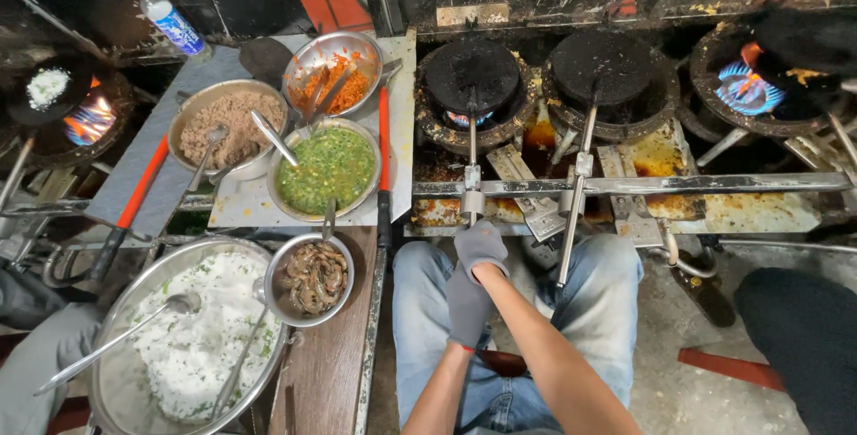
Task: The person scoops batter and various toppings onto a heated press, closes the lid, and flips it over a flame to cook. They then open the press, remove the cooked pancake, and repeat the process using ingredients like minced meat, green onions, and shrimp.
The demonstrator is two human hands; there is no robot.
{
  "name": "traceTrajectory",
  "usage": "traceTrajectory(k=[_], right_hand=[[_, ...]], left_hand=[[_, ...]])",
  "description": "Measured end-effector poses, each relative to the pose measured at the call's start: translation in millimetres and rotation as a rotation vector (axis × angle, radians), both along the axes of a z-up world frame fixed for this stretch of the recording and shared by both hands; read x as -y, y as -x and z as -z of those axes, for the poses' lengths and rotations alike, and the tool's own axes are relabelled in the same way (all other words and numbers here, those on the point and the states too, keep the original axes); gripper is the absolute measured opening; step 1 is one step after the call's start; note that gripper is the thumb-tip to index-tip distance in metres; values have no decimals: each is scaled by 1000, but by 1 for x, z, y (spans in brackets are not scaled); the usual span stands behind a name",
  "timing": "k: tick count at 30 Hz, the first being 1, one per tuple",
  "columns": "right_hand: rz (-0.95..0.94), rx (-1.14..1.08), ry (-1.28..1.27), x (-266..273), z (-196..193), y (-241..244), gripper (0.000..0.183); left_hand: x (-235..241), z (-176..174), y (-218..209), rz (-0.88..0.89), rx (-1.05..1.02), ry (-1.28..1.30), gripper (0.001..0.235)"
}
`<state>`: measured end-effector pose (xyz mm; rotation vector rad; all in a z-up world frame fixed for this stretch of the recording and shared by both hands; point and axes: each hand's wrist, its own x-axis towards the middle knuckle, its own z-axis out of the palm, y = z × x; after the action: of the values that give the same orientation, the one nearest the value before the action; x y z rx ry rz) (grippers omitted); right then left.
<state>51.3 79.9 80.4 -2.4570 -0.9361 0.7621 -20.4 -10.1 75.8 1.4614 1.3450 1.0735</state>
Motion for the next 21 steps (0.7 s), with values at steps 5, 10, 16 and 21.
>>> traceTrajectory(k=[5, 10, 16, 21], right_hand=[[30, -12, -6, -1, -1, 2, 39], [33, 1, 17, -2, -10, 3, 42], [37, 42, -1, -4, 1, 4, 44], [24, 52, -21, -1, 7, 3, 41]], left_hand=[[0, 5, 2, 26, 49, -3, 36], [-4, 15, 1, 29, 12, -9, 38], [-4, 29, 1, 27, -34, -12, 37], [-3, 17, 2, 39, 46, -5, 36]])
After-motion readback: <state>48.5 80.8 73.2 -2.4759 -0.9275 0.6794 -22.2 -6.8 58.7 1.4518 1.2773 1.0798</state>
